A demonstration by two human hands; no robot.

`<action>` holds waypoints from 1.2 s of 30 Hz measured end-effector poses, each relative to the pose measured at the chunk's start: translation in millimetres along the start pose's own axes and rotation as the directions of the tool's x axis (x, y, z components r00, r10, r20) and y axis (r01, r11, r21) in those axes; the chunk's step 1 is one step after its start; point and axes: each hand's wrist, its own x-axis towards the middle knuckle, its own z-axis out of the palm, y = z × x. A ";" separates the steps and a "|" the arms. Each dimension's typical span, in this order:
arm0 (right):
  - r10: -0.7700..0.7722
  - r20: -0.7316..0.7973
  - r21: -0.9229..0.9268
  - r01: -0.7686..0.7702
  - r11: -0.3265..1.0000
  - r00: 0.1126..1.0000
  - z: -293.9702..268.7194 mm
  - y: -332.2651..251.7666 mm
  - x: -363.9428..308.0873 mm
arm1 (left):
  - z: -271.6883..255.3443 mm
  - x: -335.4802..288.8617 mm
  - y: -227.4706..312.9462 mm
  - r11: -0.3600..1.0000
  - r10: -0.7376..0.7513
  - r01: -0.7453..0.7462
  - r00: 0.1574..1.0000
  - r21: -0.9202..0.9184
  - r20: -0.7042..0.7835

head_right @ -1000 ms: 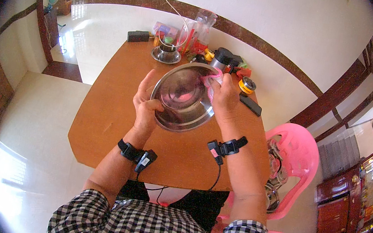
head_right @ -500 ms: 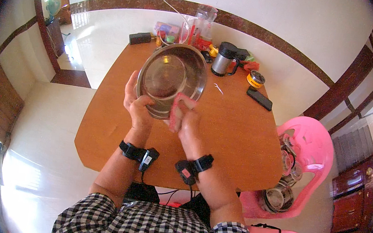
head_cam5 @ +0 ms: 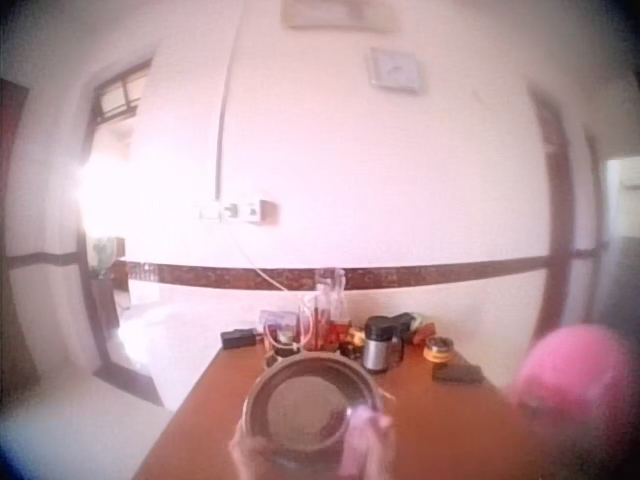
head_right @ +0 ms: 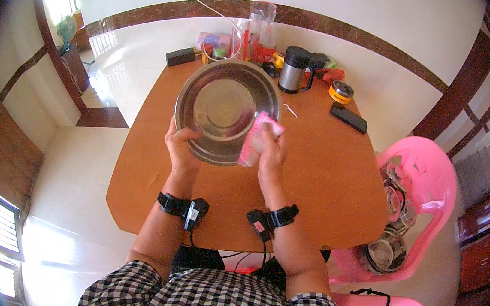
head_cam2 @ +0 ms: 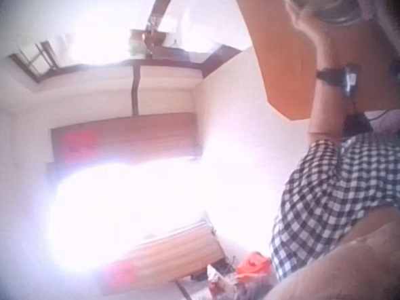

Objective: The person wipes the inside and outside of a metal bowl with a pink and white cloth, then picks up a black mesh bag and threads a strap through a buckle.

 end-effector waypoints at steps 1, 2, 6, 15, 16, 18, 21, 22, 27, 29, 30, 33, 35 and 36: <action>-0.053 -0.035 0.051 0.054 0.997 0.998 4.5 -12.7 -2.2 | 0.4 -0.9 -3.5 0.999 -0.052 0.052 0.998 -0.003 -0.045; -0.104 -0.074 0.099 0.111 0.989 0.992 5.7 -18.9 -3.3 | 5.1 -3.0 -3.5 0.992 -0.119 0.114 0.989 -0.056 -0.085; 0.017 -0.005 0.382 -0.014 0.924 1.000 -19.4 0.7 9.8 | -16.5 5.9 -25.4 0.935 -0.349 0.332 0.926 -0.129 -0.143; -0.080 0.093 0.423 0.033 0.905 0.992 -13.1 -36.9 3.9 | 0.6 -13.4 -45.6 0.719 -0.692 0.693 0.709 -0.045 -0.136; -0.115 0.121 0.435 0.051 0.899 0.986 -12.8 -37.5 9.8 | 0.4 -15.7 -44.3 0.708 -0.702 0.706 0.700 -0.023 -0.130; -0.017 0.085 0.466 -0.025 0.885 0.996 -22.8 -25.1 15.6 | -3.0 -21.1 -45.5 0.632 -0.765 0.767 0.640 0.110 -0.070; 0.094 0.145 0.350 -0.139 0.926 0.985 -44.1 -12.2 -1.4 | -8.9 -22.1 -53.8 0.578 -0.809 0.801 0.588 0.156 -0.018; 0.125 0.181 0.298 -0.175 0.938 0.976 -48.4 -11.7 -8.8 | -15.4 -20.6 -63.2 0.551 -0.831 0.820 0.556 0.151 0.016; 0.218 0.252 0.123 -0.255 0.959 0.943 -59.9 -3.4 -23.2 | -13.6 -26.2 -66.4 0.476 -0.878 0.870 0.461 0.132 0.130; 0.241 0.273 0.082 -0.273 0.959 0.931 -57.0 1.1 -25.0 | 6.6 -34.6 -46.6 0.511 -0.859 0.837 0.489 0.194 0.154; 0.249 0.275 0.068 -0.277 0.958 0.929 -55.3 4.1 -27.0 | 13.8 -37.0 -41.4 0.576 -0.817 0.797 0.569 0.180 0.094; 0.254 0.298 0.037 -0.277 0.960 0.920 -43.3 10.2 -31.9 | -9.2 -16.5 -44.1 0.646 -0.758 0.755 0.652 0.112 -0.031; 0.240 0.271 0.028 -0.257 0.966 0.932 -37.3 15.3 -29.6 | -15.1 -4.1 -41.2 0.742 -0.661 0.659 0.750 0.118 -0.034; 0.227 0.250 0.028 -0.241 0.970 0.941 -34.3 17.1 -26.3 | -16.7 -1.8 -42.5 0.762 -0.648 0.648 0.762 0.019 -0.013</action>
